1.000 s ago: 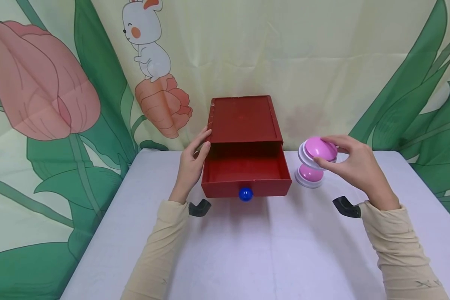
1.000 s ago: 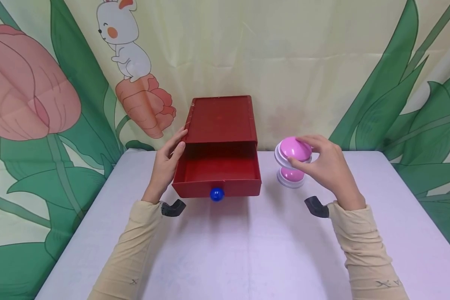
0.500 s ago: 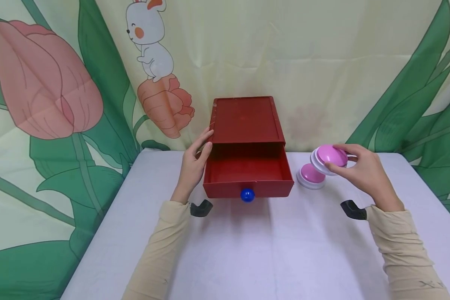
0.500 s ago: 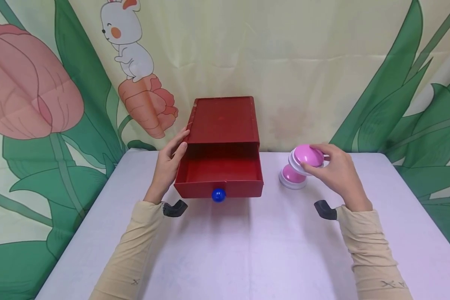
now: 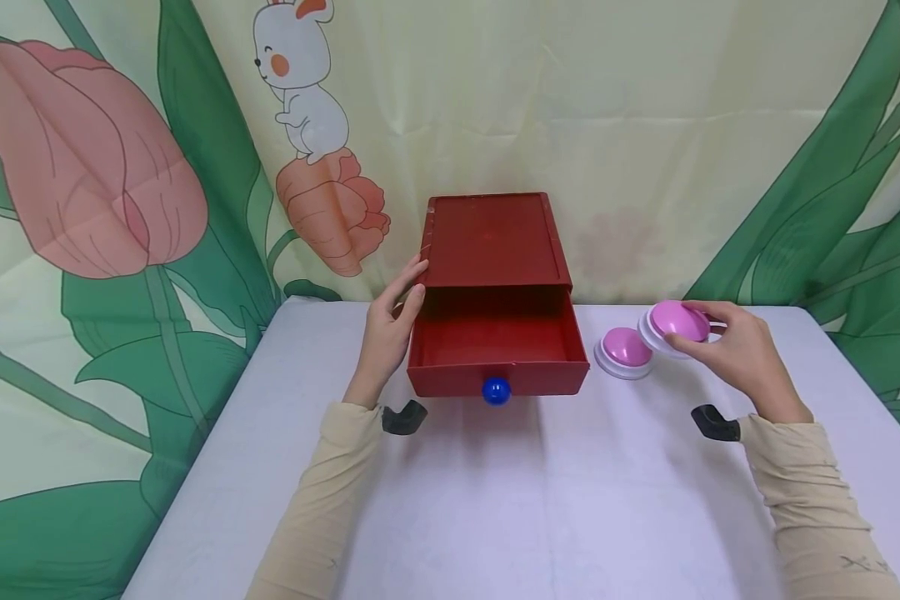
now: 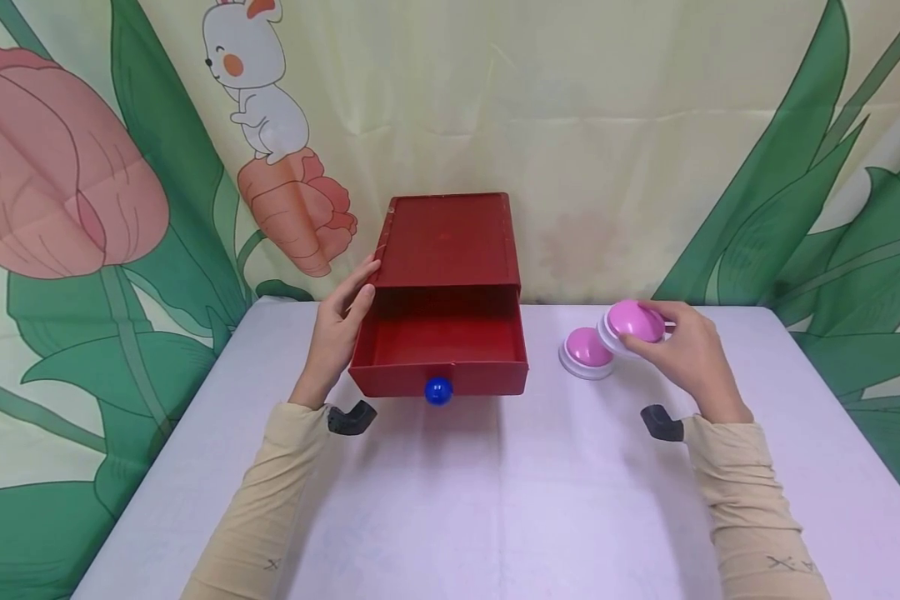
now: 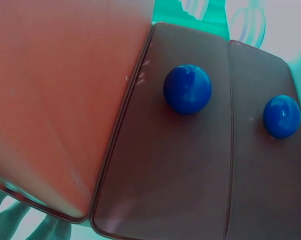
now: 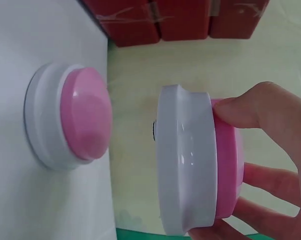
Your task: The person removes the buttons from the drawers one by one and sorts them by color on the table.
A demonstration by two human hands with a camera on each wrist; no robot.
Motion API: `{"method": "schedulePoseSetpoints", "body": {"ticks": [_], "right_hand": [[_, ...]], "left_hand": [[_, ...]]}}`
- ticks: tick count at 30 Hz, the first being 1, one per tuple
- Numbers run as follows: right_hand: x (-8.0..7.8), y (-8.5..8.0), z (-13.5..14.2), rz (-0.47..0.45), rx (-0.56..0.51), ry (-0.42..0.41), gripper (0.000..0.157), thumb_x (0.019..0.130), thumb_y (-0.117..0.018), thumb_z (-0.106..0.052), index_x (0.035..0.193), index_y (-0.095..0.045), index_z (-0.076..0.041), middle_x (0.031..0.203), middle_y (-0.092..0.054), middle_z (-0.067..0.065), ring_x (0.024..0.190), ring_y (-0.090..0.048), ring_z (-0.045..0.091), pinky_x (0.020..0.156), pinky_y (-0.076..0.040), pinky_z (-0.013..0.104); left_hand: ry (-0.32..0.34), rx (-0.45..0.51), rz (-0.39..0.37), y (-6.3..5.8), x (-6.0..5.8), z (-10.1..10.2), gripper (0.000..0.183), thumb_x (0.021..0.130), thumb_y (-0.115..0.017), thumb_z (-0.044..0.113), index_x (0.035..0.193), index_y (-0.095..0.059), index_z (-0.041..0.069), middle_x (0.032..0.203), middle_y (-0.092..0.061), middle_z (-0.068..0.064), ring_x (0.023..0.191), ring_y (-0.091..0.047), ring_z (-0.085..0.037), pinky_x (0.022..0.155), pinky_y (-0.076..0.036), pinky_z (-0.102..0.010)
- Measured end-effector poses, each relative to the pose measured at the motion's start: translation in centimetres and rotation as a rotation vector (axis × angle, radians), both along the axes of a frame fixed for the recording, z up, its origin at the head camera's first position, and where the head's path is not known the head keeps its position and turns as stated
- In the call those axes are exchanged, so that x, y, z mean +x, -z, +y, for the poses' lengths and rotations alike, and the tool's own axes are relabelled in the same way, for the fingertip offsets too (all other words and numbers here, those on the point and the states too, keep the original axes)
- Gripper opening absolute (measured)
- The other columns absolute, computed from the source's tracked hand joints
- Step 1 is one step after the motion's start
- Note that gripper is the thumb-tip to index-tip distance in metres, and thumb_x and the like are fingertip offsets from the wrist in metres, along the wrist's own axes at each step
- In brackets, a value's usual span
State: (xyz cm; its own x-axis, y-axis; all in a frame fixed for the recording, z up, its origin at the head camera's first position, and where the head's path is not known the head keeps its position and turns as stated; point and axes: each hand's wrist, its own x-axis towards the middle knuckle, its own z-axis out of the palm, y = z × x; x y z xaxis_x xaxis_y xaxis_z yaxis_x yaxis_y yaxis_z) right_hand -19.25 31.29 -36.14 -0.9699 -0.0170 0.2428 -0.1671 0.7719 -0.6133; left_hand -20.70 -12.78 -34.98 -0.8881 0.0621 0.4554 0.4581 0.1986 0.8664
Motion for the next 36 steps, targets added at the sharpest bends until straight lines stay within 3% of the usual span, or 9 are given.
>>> {"method": "schedulePoseSetpoints", "body": {"ticks": [5, 19, 23, 30, 36], "right_hand": [[-0.2, 0.8, 0.8, -0.003, 0.013, 0.007, 0.061, 0.087, -0.076, -0.03, 0.131, -0.057, 0.008, 0.126, -0.057, 0.032, 0.11, -0.054, 0.049, 0.068, -0.036, 0.007], [-0.8, 2.7, 2.3, -0.028, 0.015, 0.054, 0.062, 0.089, -0.075, -0.033, 0.133, -0.056, 0.006, 0.128, -0.055, 0.034, 0.11, -0.052, 0.049, 0.063, -0.036, 0.006], [-1.1, 3.2, 2.7, -0.035, 0.024, 0.069, 0.062, 0.089, -0.074, -0.034, 0.132, -0.057, 0.007, 0.128, -0.055, 0.034, 0.111, -0.052, 0.049, 0.066, -0.038, 0.014], [-1.2, 4.3, 3.0, -0.067, 0.024, 0.084, 0.064, 0.09, -0.072, -0.034, 0.133, -0.054, 0.01, 0.128, -0.053, 0.035, 0.112, -0.049, 0.049, 0.078, -0.045, 0.04], [-1.4, 5.0, 3.1, -0.047, 0.029, 0.086, 0.061, 0.09, -0.073, -0.031, 0.131, -0.056, 0.01, 0.124, -0.055, 0.035, 0.108, -0.051, 0.046, 0.078, -0.041, 0.037]], "left_hand": [[0.0, 0.001, 0.015, 0.0, 0.0, 0.1, 0.042, 0.103, -0.052, 0.024, 0.145, -0.053, 0.018, 0.156, -0.042, 0.007, 0.142, -0.041, -0.014, 0.109, -0.044, -0.047], [0.0, 0.006, -0.008, 0.0, 0.1, 0.1, 0.043, 0.104, -0.052, 0.023, 0.146, -0.051, 0.017, 0.157, -0.04, 0.007, 0.143, -0.039, -0.013, 0.11, -0.044, -0.045], [-0.001, 0.006, -0.005, 0.0, 0.1, 0.1, 0.043, 0.104, -0.052, 0.023, 0.146, -0.052, 0.017, 0.157, -0.041, 0.007, 0.143, -0.039, -0.011, 0.11, -0.043, -0.045], [-0.009, -0.006, 0.01, 0.1, 0.1, 0.1, 0.042, 0.104, -0.052, 0.027, 0.145, -0.053, 0.019, 0.154, -0.042, 0.011, 0.14, -0.042, -0.008, 0.11, -0.044, -0.043], [0.003, 0.003, -0.023, -1.2, 1.0, 0.4, 0.043, 0.104, -0.05, 0.016, 0.146, -0.05, 0.009, 0.158, -0.039, -0.001, 0.143, -0.04, -0.017, 0.112, -0.042, -0.045]]}}
